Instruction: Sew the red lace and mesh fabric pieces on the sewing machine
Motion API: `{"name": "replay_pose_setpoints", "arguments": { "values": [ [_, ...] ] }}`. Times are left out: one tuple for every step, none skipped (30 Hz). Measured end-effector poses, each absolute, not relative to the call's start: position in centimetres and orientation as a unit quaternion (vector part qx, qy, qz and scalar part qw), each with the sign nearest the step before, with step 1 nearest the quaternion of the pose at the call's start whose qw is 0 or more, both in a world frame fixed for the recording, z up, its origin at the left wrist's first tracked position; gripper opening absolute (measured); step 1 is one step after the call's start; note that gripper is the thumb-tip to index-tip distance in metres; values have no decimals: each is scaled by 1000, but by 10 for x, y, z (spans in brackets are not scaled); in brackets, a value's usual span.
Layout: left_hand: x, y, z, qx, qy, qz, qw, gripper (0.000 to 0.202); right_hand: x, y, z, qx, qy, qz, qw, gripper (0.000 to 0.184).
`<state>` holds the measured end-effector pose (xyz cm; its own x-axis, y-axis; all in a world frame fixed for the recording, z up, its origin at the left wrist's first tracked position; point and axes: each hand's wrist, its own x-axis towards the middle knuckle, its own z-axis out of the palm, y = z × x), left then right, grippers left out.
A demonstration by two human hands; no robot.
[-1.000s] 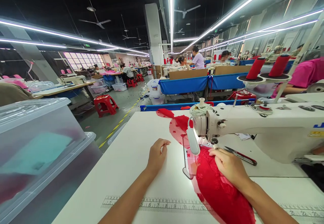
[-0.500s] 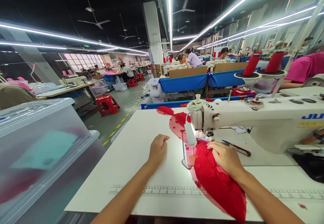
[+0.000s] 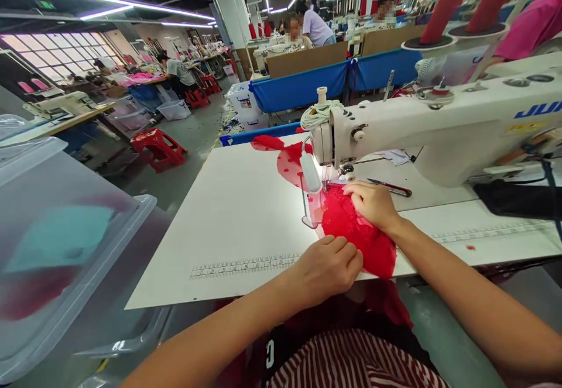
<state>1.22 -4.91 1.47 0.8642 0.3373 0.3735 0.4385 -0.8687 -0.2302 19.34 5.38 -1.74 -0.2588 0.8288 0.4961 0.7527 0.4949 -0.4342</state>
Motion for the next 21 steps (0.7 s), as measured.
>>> {"name": "replay_pose_setpoints", "arguments": {
  "values": [
    [14, -48, 10, -951, -205, -162, 165, 24, 193, 53, -16, -495, -796, 57, 344, 34],
    [15, -46, 7, -950, -204, -161, 174, 26, 194, 51, -13, -489, -802, 60, 338, 35],
    [14, -45, 5, -951, -199, -158, 178, 27, 194, 48, -10, -480, -810, 65, 330, 35],
    [11, -44, 4, -952, -193, -156, 179, 27, 195, 45, -6, -470, -820, 70, 319, 35],
    [7, -43, 5, -954, -186, -155, 177, 28, 196, 40, -1, -456, -831, 75, 309, 35],
    [2, -44, 7, -957, -179, -154, 171, 28, 197, 34, 3, -441, -843, 82, 297, 34],
    [-4, -45, 9, -959, -174, -153, 164, 28, 198, 27, 7, -426, -854, 90, 287, 34],
    [-8, -46, 12, -960, -169, -155, 158, 27, 199, 21, 10, -411, -863, 97, 277, 34],
    [-12, -47, 14, -961, -164, -159, 154, 26, 199, 14, 11, -400, -870, 109, 266, 34],
    [-15, -49, 16, -961, -164, -161, 154, 24, 200, 7, 12, -392, -876, 120, 255, 34],
    [-15, -50, 17, -960, -169, -160, 157, 21, 201, 2, 11, -384, -882, 126, 243, 34],
    [-15, -50, 18, -958, -178, -157, 161, 19, 202, -2, 9, -377, -884, 126, 247, 34],
    [-13, -50, 18, -956, -186, -152, 168, 18, 204, -5, 6, -375, -883, 127, 252, 35],
    [-11, -49, 17, -954, -192, -148, 175, 18, 205, -6, 3, -375, -882, 125, 258, 35],
    [-8, -48, 16, -953, -196, -145, 182, 17, 207, -7, 0, -373, -881, 120, 265, 35],
    [-7, -47, 15, -951, -193, -149, 191, 15, 209, -8, -3, -372, -881, 114, 269, 35],
    [-5, -45, 14, -949, -188, -156, 201, 15, 211, -8, -6, -368, -883, 107, 272, 35],
    [-5, -44, 12, -947, -182, -163, 211, 17, 213, -9, -8, -366, -883, 100, 275, 36],
    [-6, -43, 11, -944, -179, -169, 219, 20, 215, -9, -10, -368, -883, 93, 277, 36],
    [-7, -42, 10, -943, -175, -173, 225, 21, 217, -10, -11, -372, -881, 86, 281, 36],
    [-9, -42, 9, -943, -170, -176, 227, 21, 219, -11, -12, -377, -878, 78, 283, 36]
  ]
}}
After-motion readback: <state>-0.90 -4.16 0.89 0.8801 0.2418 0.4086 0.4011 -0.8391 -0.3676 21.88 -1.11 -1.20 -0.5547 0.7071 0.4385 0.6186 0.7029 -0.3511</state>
